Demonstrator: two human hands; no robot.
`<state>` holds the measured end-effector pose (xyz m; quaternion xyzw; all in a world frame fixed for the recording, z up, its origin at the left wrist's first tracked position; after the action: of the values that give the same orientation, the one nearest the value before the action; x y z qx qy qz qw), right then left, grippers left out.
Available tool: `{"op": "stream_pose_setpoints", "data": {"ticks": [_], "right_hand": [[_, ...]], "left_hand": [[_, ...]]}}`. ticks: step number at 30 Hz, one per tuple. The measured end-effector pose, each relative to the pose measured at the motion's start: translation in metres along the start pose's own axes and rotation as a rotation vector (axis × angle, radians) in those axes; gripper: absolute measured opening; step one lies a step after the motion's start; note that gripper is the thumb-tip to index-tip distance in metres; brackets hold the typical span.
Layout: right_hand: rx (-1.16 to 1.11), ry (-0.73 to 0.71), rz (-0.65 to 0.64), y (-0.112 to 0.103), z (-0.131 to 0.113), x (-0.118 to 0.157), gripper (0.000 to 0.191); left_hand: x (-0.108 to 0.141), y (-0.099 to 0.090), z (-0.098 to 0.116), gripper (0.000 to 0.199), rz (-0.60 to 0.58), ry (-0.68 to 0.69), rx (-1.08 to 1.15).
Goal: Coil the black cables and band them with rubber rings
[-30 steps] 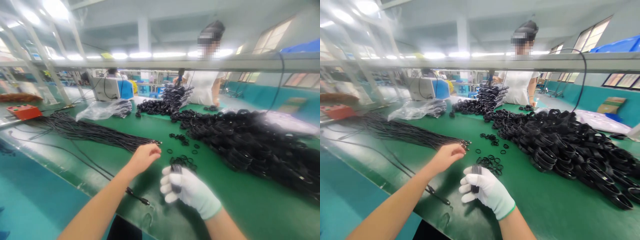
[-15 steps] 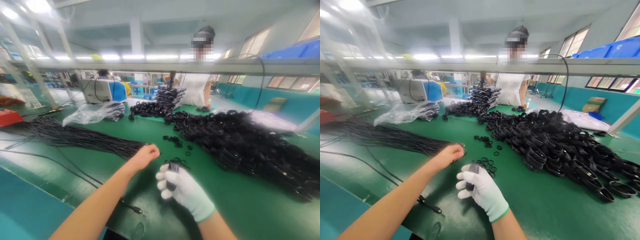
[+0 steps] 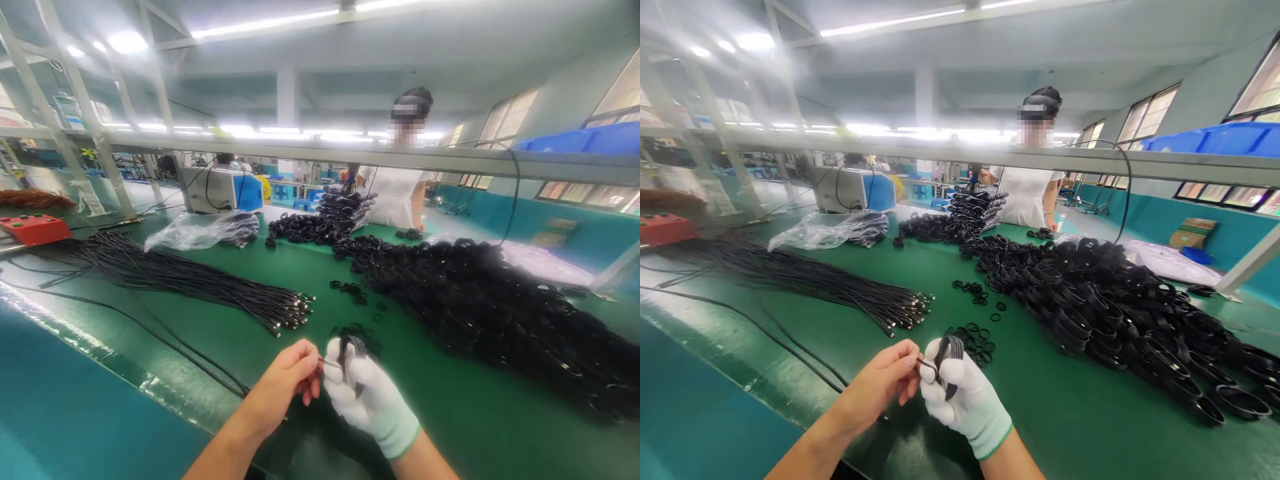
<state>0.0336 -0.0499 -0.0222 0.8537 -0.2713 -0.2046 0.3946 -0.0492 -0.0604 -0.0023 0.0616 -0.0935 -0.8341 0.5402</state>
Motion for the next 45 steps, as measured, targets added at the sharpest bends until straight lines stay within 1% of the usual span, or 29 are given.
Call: {"op": "stream_pose_setpoints", "data": {"ticks": [2,3,4,6,8,10,12,13,15,17,19,20,22,24,26,28,31,33,35,37,39,40,42,45], "right_hand": [[0.064,0.06,-0.19,0.017,0.002,0.002,0.048],[0.101,0.093,-0.259,0.024,0.003,0.003,0.049],[0.131,0.122,-0.308,0.031,0.004,0.004,0.051],[0.169,0.154,-0.345,0.039,0.003,0.005,0.053],[0.184,0.133,-0.334,0.042,-0.002,0.004,0.053],[0.209,0.114,-0.301,0.042,-0.008,0.004,0.052],[0.226,0.099,-0.268,0.038,-0.011,0.004,0.05],[0.226,0.097,-0.252,0.037,-0.012,0.004,0.05],[0.229,0.096,-0.218,0.033,-0.012,0.003,0.049],[0.276,0.115,-0.18,0.03,-0.011,0.003,0.044],[0.369,0.101,-0.095,0.025,-0.016,0.003,0.036],[0.412,0.067,-0.032,0.021,-0.021,0.003,0.033],[0.474,-0.011,0.101,0.014,-0.031,0.005,0.034],[0.538,-0.03,0.18,0.01,-0.035,0.006,0.037],[0.614,0.046,0.192,0.01,-0.03,0.004,0.041],[0.683,0.139,0.187,0.013,-0.022,0.003,0.046],[0.751,0.264,0.21,0.015,-0.012,0.0,0.055],[0.825,0.327,0.251,0.012,-0.007,-0.001,0.057],[0.906,0.364,0.303,0.003,-0.003,0.0,0.062],[0.962,0.393,0.383,-0.012,0.0,0.003,0.08],[1.025,0.375,0.457,-0.023,0.0,0.007,0.102],[1.088,0.343,0.472,-0.024,-0.003,0.007,0.11],[1.252,0.282,0.461,-0.018,-0.009,0.007,0.113],[1.398,0.321,0.438,-0.009,-0.014,0.007,0.11]], "left_hand": [[0.008,0.012,0.01,0.022,-0.129,0.051,0.267],[0.012,0.018,0.015,0.023,-0.21,0.07,0.358],[0.015,0.022,0.02,0.025,-0.289,0.073,0.4],[0.018,0.027,0.023,0.027,-0.42,0.024,0.353],[0.016,0.025,0.019,0.024,-0.484,-0.097,0.167],[0.011,0.016,0.018,0.015,-0.469,-0.192,-0.077],[0.007,0.009,0.024,0.004,-0.444,-0.22,-0.33],[0.006,0.009,0.027,0.003,-0.451,-0.219,-0.442],[0.008,0.014,0.035,0.009,-0.496,-0.187,-0.641],[0.01,0.02,0.043,0.01,-0.508,-0.113,-0.812],[0.011,0.019,0.051,0.013,-0.434,-0.018,-0.972],[0.011,0.016,0.054,0.018,-0.383,0.003,-1.019],[0.01,0.006,0.054,0.027,-0.273,-0.016,-1.025],[0.008,-0.006,0.051,0.032,-0.187,-0.059,-0.947],[0.005,-0.011,0.048,0.036,-0.143,-0.069,-0.858],[0.003,-0.013,0.048,0.04,-0.104,-0.045,-0.806],[0.001,-0.013,0.046,0.047,-0.055,-0.023,-0.81],[0.002,-0.011,0.042,0.048,-0.059,-0.04,-0.847],[0.003,-0.008,0.039,0.048,-0.073,-0.063,-0.897],[0.003,-0.005,0.039,0.047,-0.086,-0.077,-0.964],[0.003,-0.001,0.041,0.045,-0.093,-0.087,-1.061],[0.002,0.001,0.042,0.044,-0.099,-0.095,-1.118],[-0.001,0.006,0.044,0.042,-0.127,-0.117,-1.22],[-0.006,0.014,0.045,0.041,-0.192,-0.137,-1.276]]}}
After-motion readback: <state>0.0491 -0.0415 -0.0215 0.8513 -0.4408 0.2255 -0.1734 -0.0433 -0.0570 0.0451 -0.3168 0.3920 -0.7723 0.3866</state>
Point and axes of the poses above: each hand's wrist, its own x-axis away from the middle knuckle, its own y-axis out of the palm, z = x × y, the point moved 8 cm from there along -x, towards the middle knuckle, and after that the axes turned 10 degrees about -z, right-handed, at the moved point
